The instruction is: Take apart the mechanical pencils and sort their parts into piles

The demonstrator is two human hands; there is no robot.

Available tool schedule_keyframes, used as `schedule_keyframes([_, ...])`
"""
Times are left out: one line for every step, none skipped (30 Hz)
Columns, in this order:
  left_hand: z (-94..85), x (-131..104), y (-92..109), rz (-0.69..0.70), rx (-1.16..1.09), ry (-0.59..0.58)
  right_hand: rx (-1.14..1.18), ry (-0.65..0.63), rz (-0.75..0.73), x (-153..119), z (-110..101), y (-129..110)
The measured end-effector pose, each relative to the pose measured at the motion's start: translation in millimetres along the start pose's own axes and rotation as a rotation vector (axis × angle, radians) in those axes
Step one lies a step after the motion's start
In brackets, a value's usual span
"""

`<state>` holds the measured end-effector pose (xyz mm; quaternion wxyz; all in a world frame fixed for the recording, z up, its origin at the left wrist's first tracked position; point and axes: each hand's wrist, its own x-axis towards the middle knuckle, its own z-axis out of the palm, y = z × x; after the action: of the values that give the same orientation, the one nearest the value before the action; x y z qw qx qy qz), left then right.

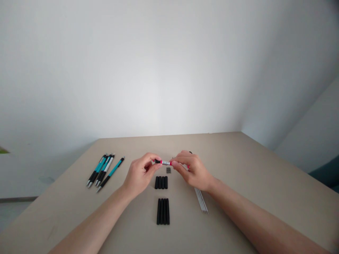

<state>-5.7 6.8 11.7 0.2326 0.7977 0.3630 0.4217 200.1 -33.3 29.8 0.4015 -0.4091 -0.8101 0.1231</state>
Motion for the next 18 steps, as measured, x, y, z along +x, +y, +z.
schedule_keyframes([0.2, 0, -1, 0.004, -0.005, -0.009, 0.011, -0.010, 0.013, 0, 1, 0])
schedule_keyframes([0.4, -1, -1, 0.008, -0.010, -0.016, 0.018, -0.019, 0.021, 0, 1, 0])
schedule_keyframes([0.6, -1, -1, 0.009, -0.013, -0.019, 0.022, -0.023, 0.027, 0, 1, 0])
schedule_keyframes([0.7, -1, -1, 0.008, -0.016, -0.015, 0.023, -0.016, 0.034, 1, 1, 0])
schedule_keyframes([0.9, -1, -1, 0.003, -0.019, -0.009, 0.015, -0.002, 0.044, 1, 0, 1])
schedule_keyframes([1.0, 0, -1, -0.005, -0.024, -0.002, -0.007, 0.027, 0.067, 1, -1, 3])
schedule_keyframes([1.0, 0, 0, -0.014, -0.033, 0.007, -0.049, 0.073, 0.107, 2, -4, 6])
schedule_keyframes([0.9, 1, 0, -0.028, -0.041, 0.016, -0.107, 0.123, 0.161, 2, -7, 10])
schedule_keyframes([0.7, 1, 0, -0.043, -0.048, 0.024, -0.188, 0.196, 0.251, 3, -11, 16])
schedule_keyframes([0.4, 2, 1, -0.058, -0.050, 0.033, -0.281, 0.262, 0.351, 3, -16, 22])
schedule_keyframes([0.0, 2, 1, -0.072, -0.045, 0.043, -0.375, 0.292, 0.453, 3, -22, 29])
schedule_keyframes([-0.3, 3, 1, -0.084, -0.034, 0.054, -0.456, 0.280, 0.559, 2, -28, 37])
schedule_keyframes([-0.7, 3, 1, -0.093, -0.021, 0.062, -0.514, 0.241, 0.660, 1, -34, 43])
schedule_keyframes([-1.1, 3, 0, -0.101, -0.008, 0.067, -0.548, 0.187, 0.756, 0, -39, 49])
schedule_keyframes([-1.4, 3, 0, -0.107, 0.006, 0.071, -0.568, 0.134, 0.832, -2, -44, 55])
schedule_keyframes([-1.7, 3, 0, -0.112, 0.020, 0.074, -0.591, 0.091, 0.884, -3, -48, 59])
schedule_keyframes([-2.0, 3, 0, -0.117, 0.032, 0.076, -0.605, 0.044, 0.921, -4, -51, 62])
schedule_keyframes([-2.4, 4, 0, -0.121, 0.044, 0.078, -0.610, 0.003, 0.948, -5, -53, 64])
